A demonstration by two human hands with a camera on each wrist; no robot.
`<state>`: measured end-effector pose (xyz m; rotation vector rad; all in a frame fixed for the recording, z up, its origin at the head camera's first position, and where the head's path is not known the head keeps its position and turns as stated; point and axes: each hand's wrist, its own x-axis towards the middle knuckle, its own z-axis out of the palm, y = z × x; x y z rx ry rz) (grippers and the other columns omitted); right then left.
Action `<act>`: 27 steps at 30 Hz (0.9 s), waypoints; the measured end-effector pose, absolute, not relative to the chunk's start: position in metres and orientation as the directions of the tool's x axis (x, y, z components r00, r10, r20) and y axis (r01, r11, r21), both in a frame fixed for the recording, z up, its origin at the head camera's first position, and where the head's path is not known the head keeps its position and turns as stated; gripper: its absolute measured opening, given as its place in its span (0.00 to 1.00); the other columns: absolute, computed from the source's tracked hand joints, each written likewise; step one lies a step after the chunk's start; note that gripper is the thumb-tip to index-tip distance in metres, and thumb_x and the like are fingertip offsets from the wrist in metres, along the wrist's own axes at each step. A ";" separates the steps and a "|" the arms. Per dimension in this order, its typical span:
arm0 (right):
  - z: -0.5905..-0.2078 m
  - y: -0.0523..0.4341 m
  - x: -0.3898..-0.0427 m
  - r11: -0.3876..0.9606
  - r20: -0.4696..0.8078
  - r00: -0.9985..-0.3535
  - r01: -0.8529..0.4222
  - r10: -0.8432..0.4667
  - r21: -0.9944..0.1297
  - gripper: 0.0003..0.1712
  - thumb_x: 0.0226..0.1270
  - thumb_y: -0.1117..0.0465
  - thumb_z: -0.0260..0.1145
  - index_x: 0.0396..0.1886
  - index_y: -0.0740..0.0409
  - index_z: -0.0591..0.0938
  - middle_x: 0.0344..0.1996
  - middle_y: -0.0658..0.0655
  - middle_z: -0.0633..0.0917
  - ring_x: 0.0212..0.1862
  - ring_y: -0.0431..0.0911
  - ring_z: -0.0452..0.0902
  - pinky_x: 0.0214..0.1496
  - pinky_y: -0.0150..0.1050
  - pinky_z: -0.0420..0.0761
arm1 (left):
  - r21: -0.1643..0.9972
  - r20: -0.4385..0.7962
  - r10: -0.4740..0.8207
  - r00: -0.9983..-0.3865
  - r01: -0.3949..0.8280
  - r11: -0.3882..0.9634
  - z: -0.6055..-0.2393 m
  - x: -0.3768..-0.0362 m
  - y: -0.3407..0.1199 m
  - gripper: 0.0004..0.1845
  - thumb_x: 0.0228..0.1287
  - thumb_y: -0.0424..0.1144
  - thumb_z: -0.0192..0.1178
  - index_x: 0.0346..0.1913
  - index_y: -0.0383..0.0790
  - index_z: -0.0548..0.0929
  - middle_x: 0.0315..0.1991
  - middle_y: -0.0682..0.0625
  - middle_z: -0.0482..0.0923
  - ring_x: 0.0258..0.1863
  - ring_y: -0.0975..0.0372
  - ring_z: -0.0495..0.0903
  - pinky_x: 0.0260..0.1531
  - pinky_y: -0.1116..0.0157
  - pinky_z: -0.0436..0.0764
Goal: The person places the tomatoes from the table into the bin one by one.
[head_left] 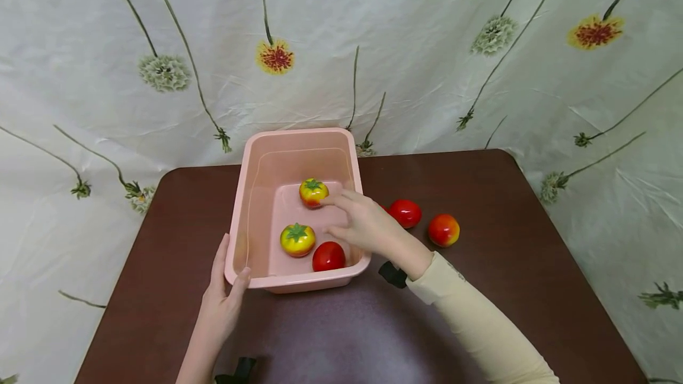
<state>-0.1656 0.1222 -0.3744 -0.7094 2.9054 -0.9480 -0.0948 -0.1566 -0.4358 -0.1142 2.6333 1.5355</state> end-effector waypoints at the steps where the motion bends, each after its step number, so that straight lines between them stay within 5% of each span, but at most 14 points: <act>1: -0.374 0.123 -0.165 0.705 0.146 -0.899 -0.418 -0.414 -0.573 0.26 0.61 0.57 0.73 0.60 0.55 0.80 0.59 0.57 0.81 0.65 0.53 0.74 0.65 0.47 0.77 | 0.865 -0.114 -0.019 -0.993 -0.109 0.491 -0.436 -0.095 -0.157 0.42 0.73 0.44 0.53 0.79 0.65 0.40 0.79 0.38 0.47 0.72 0.38 0.57 0.67 0.34 0.57; 6: -0.370 0.133 -0.163 0.657 0.190 -0.917 -0.385 -0.350 -0.648 0.26 0.61 0.58 0.72 0.60 0.55 0.80 0.60 0.57 0.81 0.67 0.54 0.72 0.64 0.49 0.76 | 0.868 -0.117 -0.020 -0.993 -0.112 0.484 -0.436 -0.095 -0.156 0.42 0.73 0.44 0.53 0.79 0.65 0.40 0.79 0.39 0.46 0.73 0.38 0.56 0.67 0.33 0.56; 13: -0.370 0.153 -0.161 0.614 0.210 -0.945 -0.322 -0.250 -0.721 0.25 0.62 0.58 0.72 0.60 0.54 0.80 0.55 0.54 0.82 0.57 0.50 0.80 0.59 0.44 0.80 | 0.862 -0.130 -0.023 -0.991 -0.124 0.492 -0.435 -0.095 -0.156 0.41 0.74 0.45 0.52 0.79 0.66 0.39 0.79 0.39 0.45 0.73 0.38 0.56 0.67 0.34 0.56; 27: -0.379 0.203 -0.154 0.565 0.164 -0.983 -0.185 -0.088 -0.804 0.25 0.65 0.58 0.70 0.61 0.56 0.79 0.58 0.57 0.81 0.61 0.53 0.78 0.64 0.46 0.77 | 0.863 -0.123 -0.012 -0.992 -0.112 0.493 -0.435 -0.094 -0.156 0.41 0.74 0.44 0.52 0.79 0.66 0.38 0.79 0.38 0.44 0.73 0.37 0.56 0.66 0.33 0.58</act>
